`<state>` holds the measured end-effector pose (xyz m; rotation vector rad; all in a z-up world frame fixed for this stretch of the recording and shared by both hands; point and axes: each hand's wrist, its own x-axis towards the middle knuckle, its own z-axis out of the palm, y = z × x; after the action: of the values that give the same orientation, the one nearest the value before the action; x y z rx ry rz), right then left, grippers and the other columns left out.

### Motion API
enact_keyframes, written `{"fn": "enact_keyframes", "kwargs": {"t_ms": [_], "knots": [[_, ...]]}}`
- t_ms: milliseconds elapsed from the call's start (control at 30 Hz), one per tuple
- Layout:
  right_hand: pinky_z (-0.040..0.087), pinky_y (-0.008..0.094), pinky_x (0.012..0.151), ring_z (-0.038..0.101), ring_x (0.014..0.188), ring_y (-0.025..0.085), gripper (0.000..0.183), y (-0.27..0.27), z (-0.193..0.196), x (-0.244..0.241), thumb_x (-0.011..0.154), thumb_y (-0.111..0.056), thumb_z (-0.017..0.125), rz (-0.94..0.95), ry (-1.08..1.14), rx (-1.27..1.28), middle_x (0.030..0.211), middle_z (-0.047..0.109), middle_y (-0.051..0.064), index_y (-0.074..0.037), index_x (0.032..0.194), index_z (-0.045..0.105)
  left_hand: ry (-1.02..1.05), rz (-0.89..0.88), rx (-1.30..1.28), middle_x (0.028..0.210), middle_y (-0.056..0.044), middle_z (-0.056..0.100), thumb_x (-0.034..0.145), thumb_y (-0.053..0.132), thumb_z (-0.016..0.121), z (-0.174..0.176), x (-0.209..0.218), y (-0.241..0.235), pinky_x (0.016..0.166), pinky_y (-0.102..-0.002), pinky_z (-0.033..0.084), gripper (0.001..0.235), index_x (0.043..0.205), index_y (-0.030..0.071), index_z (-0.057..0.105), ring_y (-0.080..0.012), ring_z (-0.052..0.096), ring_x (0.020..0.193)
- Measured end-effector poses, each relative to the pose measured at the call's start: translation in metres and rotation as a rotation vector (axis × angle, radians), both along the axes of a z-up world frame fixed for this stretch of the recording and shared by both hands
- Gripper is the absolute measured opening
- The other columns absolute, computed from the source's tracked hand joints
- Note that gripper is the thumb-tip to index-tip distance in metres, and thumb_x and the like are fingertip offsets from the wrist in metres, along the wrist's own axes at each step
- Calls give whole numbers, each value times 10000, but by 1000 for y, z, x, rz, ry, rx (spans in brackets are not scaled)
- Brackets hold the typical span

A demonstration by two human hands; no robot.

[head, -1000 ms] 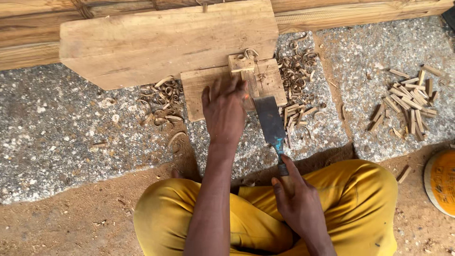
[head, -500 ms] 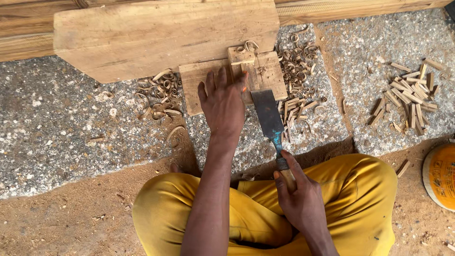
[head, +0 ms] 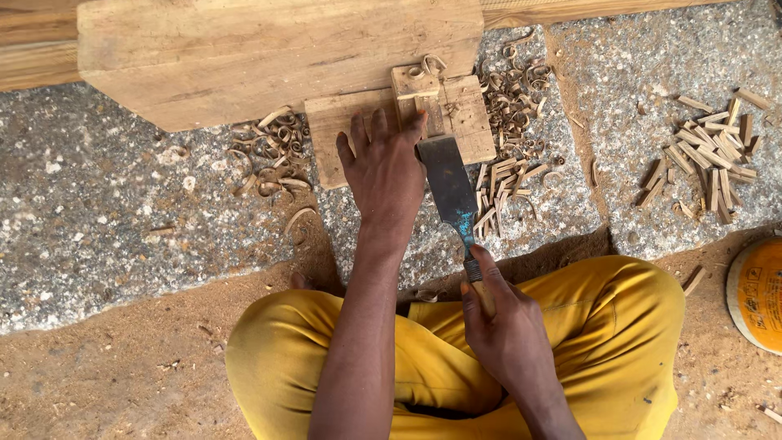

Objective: The person is sitting cross-legged on the ground, using a chisel to carve a small piece of wood. They repeatedly strike the chisel with a mallet to shape the wood, creating wood shavings that accumulate around the work area.

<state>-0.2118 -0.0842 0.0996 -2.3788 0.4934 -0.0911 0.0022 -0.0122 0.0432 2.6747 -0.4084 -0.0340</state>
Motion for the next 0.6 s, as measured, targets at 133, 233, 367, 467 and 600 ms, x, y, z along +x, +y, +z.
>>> {"fn": "enact_keyframes", "kwargs": {"t_ms": [133, 233, 367, 467, 600], "knots": [[531, 483, 553, 699, 590, 371, 547, 2, 4, 2, 908, -116, 664, -13, 36, -21, 747, 716, 244, -59, 1438, 543, 5, -5, -44, 1571, -168, 429, 844, 8, 643, 9, -3, 0, 1213, -617, 218, 622, 1350, 369, 657, -404, 314, 1481], [511, 514, 577, 679, 609, 417, 560, 6, 3, 2, 904, -111, 672, 11, 36, -59, 717, 694, 264, -48, 1445, 541, -13, -10, -99, 1599, -194, 360, 823, 38, 655, 22, -24, 8, 1221, -617, 179, 595, 1313, 375, 682, -418, 244, 1497], [512, 520, 581, 687, 604, 412, 562, 6, 2, 5, 911, -120, 668, 0, 43, -61, 702, 690, 255, -75, 1455, 538, 16, -106, 81, 1616, -169, 347, 877, 74, 627, 38, -48, 9, 1223, -637, 79, 434, 1182, 359, 749, -426, 169, 1528], [507, 508, 564, 683, 613, 408, 550, 5, 1, 5, 915, -122, 665, 14, -2, -78, 725, 696, 246, -79, 1450, 544, 5, -70, -22, 1613, -189, 377, 926, 112, 625, 35, -48, 6, 1244, -630, 57, 354, 1159, 330, 777, -429, 182, 1542], [489, 443, 475, 622, 461, 290, 529, -1, -2, 4, 914, -141, 680, -44, 60, -11, 632, 644, 197, -108, 1430, 574, -17, -84, -48, 1586, -190, 401, 904, 112, 626, 23, -51, 3, 1242, -628, 62, 379, 1186, 320, 769, -433, 187, 1532]]}}
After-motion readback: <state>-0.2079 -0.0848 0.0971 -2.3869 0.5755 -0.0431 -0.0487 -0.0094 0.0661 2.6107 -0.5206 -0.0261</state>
